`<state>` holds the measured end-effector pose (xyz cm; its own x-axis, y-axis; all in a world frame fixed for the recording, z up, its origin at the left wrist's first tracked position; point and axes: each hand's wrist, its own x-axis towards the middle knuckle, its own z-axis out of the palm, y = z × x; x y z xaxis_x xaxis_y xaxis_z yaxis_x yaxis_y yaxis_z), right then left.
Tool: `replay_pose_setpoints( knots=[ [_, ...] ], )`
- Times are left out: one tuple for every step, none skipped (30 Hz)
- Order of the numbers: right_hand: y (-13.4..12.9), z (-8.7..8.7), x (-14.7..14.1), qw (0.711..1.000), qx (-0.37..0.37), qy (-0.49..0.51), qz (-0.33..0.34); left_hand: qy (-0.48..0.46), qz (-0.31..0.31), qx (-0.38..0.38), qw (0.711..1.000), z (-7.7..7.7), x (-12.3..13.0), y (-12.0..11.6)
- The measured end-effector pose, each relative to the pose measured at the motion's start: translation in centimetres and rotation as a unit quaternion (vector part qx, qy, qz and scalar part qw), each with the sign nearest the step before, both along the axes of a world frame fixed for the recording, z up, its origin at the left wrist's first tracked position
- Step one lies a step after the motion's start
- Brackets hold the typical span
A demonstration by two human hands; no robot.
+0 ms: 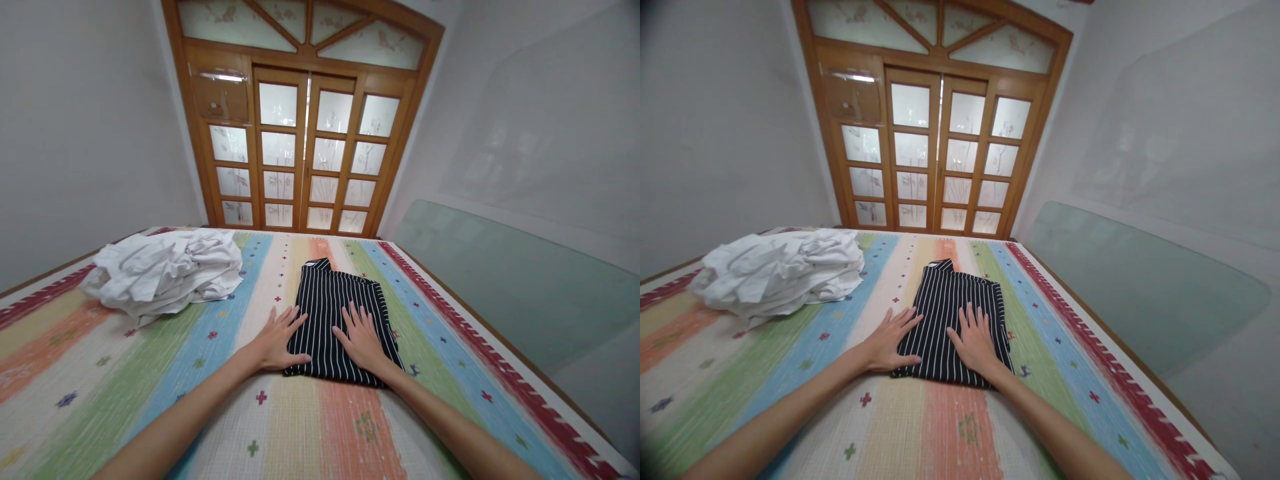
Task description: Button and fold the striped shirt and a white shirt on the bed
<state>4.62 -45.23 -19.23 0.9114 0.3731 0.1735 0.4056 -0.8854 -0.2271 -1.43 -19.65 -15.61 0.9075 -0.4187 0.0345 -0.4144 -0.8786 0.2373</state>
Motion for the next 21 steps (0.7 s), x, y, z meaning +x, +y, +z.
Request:
replay_pose_setpoints(
  knots=[
    [-0.4,-0.1,0.4,1.000,-0.006,0.001,-0.003,-0.007,0.001,-0.003,1.000,-0.2,0.1,-0.4],
    [-0.9,-0.2,0.8,1.000,-0.012,0.001,-0.005,-0.013,0.001,-0.006,1.000,-0.4,0.3,-1.0],
    [-1.4,-0.3,1.3,1.000,-0.018,0.000,-0.007,-0.019,0.002,-0.009,1.000,-0.6,0.5,-1.6],
    [-2.0,-0.3,1.9,1.000,-0.024,-0.002,-0.010,-0.021,0.005,-0.011,1.000,-0.8,0.7,-2.2],
    [-2.6,-0.4,2.6,0.999,-0.030,-0.005,-0.013,-0.022,0.009,-0.013,1.000,-0.9,0.9,-3.0],
    [-3.2,-0.5,3.4,0.999,-0.037,-0.008,-0.018,-0.021,0.013,-0.014,1.000,-1.1,1.2,-3.8],
    [-3.9,-0.5,4.3,0.999,-0.043,-0.012,-0.024,-0.021,0.017,-0.017,0.999,-1.3,1.6,-4.6],
    [-4.6,-0.6,5.3,0.998,-0.049,-0.015,-0.031,-0.022,0.021,-0.021,0.999,-1.4,2.0,-5.5],
    [-5.3,-0.6,6.3,0.998,-0.055,-0.016,-0.038,-0.023,0.024,-0.027,0.999,-1.5,2.4,-6.5],
    [-6.1,-0.7,7.3,0.997,-0.061,-0.015,-0.042,-0.023,0.027,-0.033,0.999,-1.6,3.0,-7.5],
    [-6.8,-0.7,8.4,0.997,-0.068,-0.012,-0.045,-0.022,0.030,-0.039,0.999,-1.7,3.5,-8.4],
    [-7.6,-0.7,9.4,0.996,-0.075,-0.007,-0.048,-0.018,0.033,-0.045,0.998,-1.7,4.1,-9.4],
    [-8.3,-0.7,10.4,0.995,-0.081,0.000,-0.056,-0.013,0.037,-0.049,0.998,-1.8,4.8,-10.4],
    [-9.0,-0.6,11.3,0.994,-0.087,0.006,-0.064,-0.008,0.040,-0.055,0.998,-1.8,5.5,-11.2],
    [-9.7,-0.5,12.1,0.993,-0.093,0.012,-0.073,-0.004,0.041,-0.061,0.997,-1.8,6.2,-12.1],
    [-10.3,-0.4,12.9,0.992,-0.098,0.017,-0.082,-0.001,0.041,-0.068,0.997,-1.7,6.9,-12.8],
    [-10.9,-0.4,13.6,0.991,-0.103,0.020,-0.087,0.001,0.041,-0.074,0.996,-1.7,7.6,-13.5],
    [-11.4,-0.3,14.3,0.990,-0.107,0.023,-0.090,0.005,0.040,-0.080,0.996,-1.7,8.2,-14.1],
    [-12.0,-0.2,14.9,0.990,-0.110,0.024,-0.090,0.009,0.039,-0.084,0.996,-1.6,8.8,-14.6],
    [-12.5,-0.2,15.4,0.990,-0.112,0.024,-0.088,0.014,0.039,-0.086,0.995,-1.5,9.3,-15.1],
    [-13.0,-0.2,15.9,0.990,-0.114,0.024,-0.084,0.020,0.037,-0.088,0.995,-1.4,9.7,-15.4]
  ],
)
